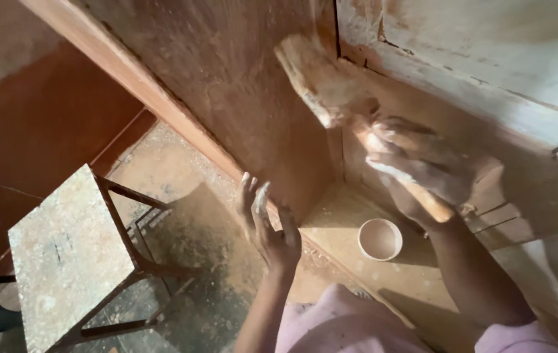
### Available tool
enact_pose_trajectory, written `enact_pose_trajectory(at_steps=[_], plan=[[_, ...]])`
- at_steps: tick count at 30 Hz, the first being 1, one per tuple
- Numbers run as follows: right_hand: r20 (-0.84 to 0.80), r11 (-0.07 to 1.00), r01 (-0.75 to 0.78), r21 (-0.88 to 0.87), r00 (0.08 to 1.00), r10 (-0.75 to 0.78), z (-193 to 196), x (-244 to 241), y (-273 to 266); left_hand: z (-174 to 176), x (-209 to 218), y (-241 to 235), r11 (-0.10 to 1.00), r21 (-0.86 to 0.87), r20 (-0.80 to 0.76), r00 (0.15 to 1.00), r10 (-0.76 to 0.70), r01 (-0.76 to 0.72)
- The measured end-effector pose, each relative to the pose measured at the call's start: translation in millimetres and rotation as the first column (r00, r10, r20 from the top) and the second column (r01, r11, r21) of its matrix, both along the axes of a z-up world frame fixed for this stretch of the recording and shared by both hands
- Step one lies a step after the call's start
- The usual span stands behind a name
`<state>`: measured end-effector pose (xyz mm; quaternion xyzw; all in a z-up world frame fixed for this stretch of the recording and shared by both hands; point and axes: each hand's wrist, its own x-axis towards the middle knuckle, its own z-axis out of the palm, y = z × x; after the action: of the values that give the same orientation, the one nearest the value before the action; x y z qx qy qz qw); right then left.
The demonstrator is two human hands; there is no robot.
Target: The person paints a wooden door and adjacent wall using a paintbrush and a small container of light-colored paint. They repeatedly dip the brush and apply paint to the door panels and the wall edge, working methodically from top to bottom.
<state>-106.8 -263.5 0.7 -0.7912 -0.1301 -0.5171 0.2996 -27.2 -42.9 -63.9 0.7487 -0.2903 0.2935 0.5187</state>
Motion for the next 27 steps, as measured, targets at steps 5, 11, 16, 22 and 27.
enact_pose_trajectory(at_steps=[5,11,16,22,27], plan=[[-0.173,0.988,-0.125,-0.089,0.979,0.108,-47.3,8.8,9.1,-11.4,-0.7,-2.3,1.0,-0.012,-0.062,0.998,0.011,-0.011],[-0.319,0.972,-0.201,-0.119,0.935,0.155,-69.9,-13.1,-0.8,-22.4,-0.5,-2.6,0.991,0.109,-0.024,0.996,0.081,-0.078],[-0.172,0.995,-0.101,-0.012,0.98,0.098,-51.0,7.5,-27.0,-30.1,-4.2,-11.0,0.996,0.08,-0.086,0.996,0.032,-0.025],[-0.047,0.955,-0.01,0.295,0.999,0.024,-60.6,15.3,-16.8,-31.4,-7.6,-10.5,0.997,0.077,-0.068,0.997,0.037,-0.032],[0.006,0.99,0.135,-0.043,0.991,-0.135,-108.5,26.3,14.0,-36.8,-9.3,-9.8,0.988,0.122,-0.071,0.992,0.107,-0.098]])
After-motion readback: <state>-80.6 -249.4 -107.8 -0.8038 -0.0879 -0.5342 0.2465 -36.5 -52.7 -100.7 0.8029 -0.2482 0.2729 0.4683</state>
